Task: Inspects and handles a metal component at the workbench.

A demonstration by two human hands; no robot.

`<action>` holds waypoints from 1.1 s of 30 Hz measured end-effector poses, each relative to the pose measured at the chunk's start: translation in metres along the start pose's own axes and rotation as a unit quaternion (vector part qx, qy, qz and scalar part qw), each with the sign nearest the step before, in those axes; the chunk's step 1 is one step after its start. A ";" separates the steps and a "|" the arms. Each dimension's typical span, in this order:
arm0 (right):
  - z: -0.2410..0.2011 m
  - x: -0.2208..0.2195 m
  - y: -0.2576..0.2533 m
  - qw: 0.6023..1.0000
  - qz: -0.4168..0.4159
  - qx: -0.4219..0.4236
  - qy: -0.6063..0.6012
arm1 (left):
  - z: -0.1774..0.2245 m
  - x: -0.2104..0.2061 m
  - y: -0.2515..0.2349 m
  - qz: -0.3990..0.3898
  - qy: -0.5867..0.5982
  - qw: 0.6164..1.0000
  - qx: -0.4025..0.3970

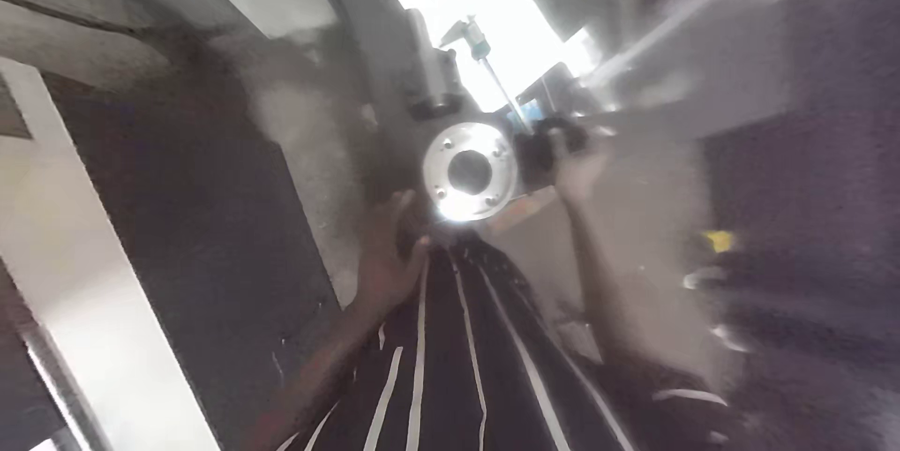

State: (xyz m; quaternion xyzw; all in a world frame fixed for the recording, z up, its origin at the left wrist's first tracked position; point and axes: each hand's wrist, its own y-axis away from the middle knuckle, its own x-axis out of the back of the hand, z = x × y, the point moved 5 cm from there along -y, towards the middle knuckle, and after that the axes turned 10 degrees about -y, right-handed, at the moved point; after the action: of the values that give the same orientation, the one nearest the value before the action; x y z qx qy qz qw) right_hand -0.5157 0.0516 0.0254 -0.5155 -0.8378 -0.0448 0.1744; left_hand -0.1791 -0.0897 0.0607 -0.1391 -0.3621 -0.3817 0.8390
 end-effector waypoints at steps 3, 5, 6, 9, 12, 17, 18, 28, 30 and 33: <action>0.022 -0.021 0.030 0.993 -0.112 -0.040 -0.011 | -0.010 -0.002 0.002 0.002 -0.009 1.000 0.021; 0.035 -0.025 0.048 0.989 -0.126 -0.061 -0.036 | -0.011 -0.002 0.001 0.012 0.001 1.000 0.013; 0.035 -0.024 0.054 0.988 -0.131 -0.066 -0.043 | -0.011 -0.001 0.000 0.018 0.007 1.000 0.007; 0.033 -0.019 0.079 0.990 -0.099 -0.091 -0.038 | -0.007 0.000 0.004 0.015 0.020 1.000 -0.002; 0.023 -0.023 0.113 0.998 -0.013 -0.054 -0.037 | -0.005 -0.004 -0.004 -0.002 0.019 1.000 0.009; -0.008 -0.038 0.160 0.942 -0.332 -0.047 0.020 | -0.012 -0.008 -0.004 -0.031 0.008 0.999 0.006; -0.011 -0.032 0.163 0.945 -0.322 -0.049 0.009 | -0.014 -0.006 -0.004 -0.038 0.000 0.999 0.002; -0.001 0.013 0.098 0.992 -0.055 -0.090 0.071 | -0.026 0.010 -0.004 -0.077 -0.024 0.996 0.025; 0.002 -0.016 0.084 0.994 -0.053 -0.061 0.069 | -0.013 0.012 -0.012 -0.061 -0.006 0.997 0.044; 0.016 -0.035 0.088 0.998 -0.010 -0.043 0.039 | -0.013 0.006 -0.017 -0.110 0.019 0.993 0.048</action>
State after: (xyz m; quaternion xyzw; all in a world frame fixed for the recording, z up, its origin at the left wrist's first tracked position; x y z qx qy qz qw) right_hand -0.4279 0.0675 -0.0107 -0.5118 -0.8329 -0.1024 0.1839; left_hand -0.1829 -0.1107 0.0554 -0.0501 -0.3770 -0.4566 0.8043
